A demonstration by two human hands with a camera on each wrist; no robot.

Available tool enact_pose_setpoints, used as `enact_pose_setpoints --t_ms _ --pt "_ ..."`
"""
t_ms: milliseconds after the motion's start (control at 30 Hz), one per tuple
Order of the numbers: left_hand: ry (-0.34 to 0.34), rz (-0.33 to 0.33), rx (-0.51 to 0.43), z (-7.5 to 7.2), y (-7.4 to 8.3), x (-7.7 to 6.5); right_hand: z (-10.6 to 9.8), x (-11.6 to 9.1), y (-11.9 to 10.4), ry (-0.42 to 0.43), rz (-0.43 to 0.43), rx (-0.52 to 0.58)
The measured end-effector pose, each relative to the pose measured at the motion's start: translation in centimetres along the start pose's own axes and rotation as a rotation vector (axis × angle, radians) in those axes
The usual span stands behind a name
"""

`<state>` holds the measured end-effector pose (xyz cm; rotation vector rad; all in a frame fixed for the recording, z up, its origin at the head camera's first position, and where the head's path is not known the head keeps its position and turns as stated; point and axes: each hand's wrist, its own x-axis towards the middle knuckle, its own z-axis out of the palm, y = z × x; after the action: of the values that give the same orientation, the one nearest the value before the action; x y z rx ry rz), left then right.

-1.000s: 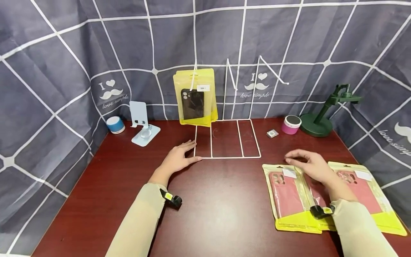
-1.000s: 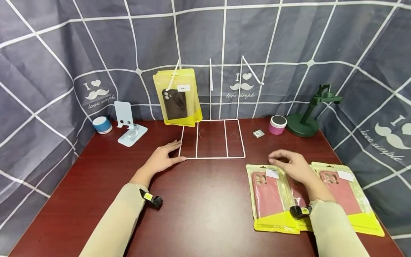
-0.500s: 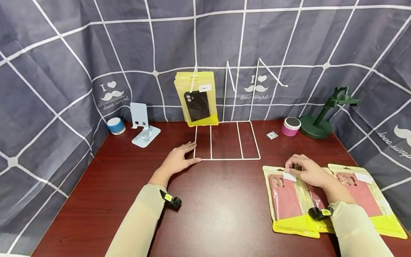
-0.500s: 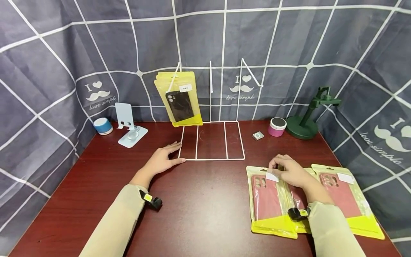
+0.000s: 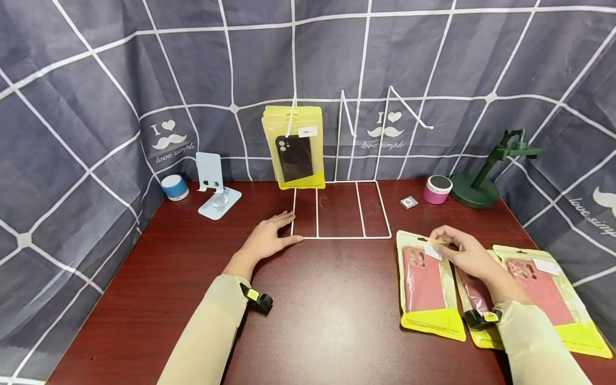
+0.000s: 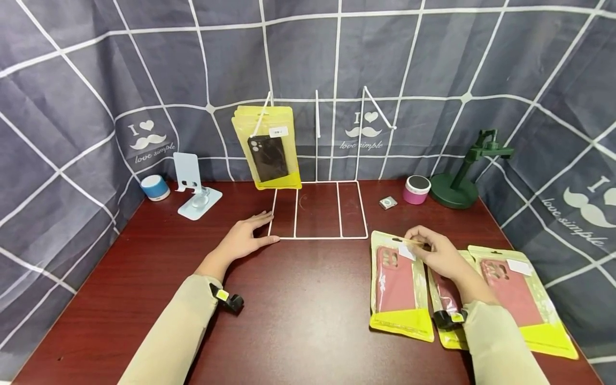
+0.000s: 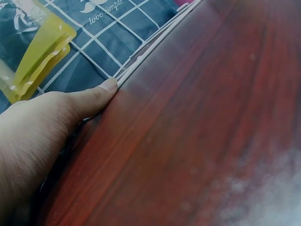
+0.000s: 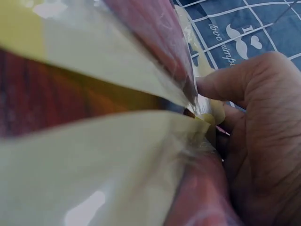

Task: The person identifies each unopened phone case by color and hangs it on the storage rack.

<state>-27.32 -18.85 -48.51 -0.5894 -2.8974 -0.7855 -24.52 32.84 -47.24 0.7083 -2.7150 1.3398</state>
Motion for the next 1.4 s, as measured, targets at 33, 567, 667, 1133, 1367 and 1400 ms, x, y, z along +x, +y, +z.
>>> enact_pose_setpoints --t_ms 33,567,667,1133,1367,1400 --pt "-0.001 -0.003 0.0 -0.02 0.0 -0.02 -0.01 0.04 -0.02 0.005 0.002 0.005" --pt "-0.006 -0.004 -0.007 -0.04 -0.03 -0.09 -0.29 0.02 -0.37 0.222 0.154 0.03" --pt "-0.002 0.002 -0.004 -0.04 -0.08 -0.07 -0.32 -0.05 -0.3 0.195 0.117 0.128" --pt "0.007 0.019 -0.013 -0.22 0.03 0.0 -0.49 0.53 -0.62 0.282 0.223 0.529" --pt "0.002 0.016 -0.009 -0.15 -0.05 -0.01 -0.46 0.54 -0.79 0.316 0.25 0.639" --pt "0.002 0.014 -0.01 -0.13 -0.04 -0.02 -0.45 0.54 -0.9 0.318 0.249 0.662"
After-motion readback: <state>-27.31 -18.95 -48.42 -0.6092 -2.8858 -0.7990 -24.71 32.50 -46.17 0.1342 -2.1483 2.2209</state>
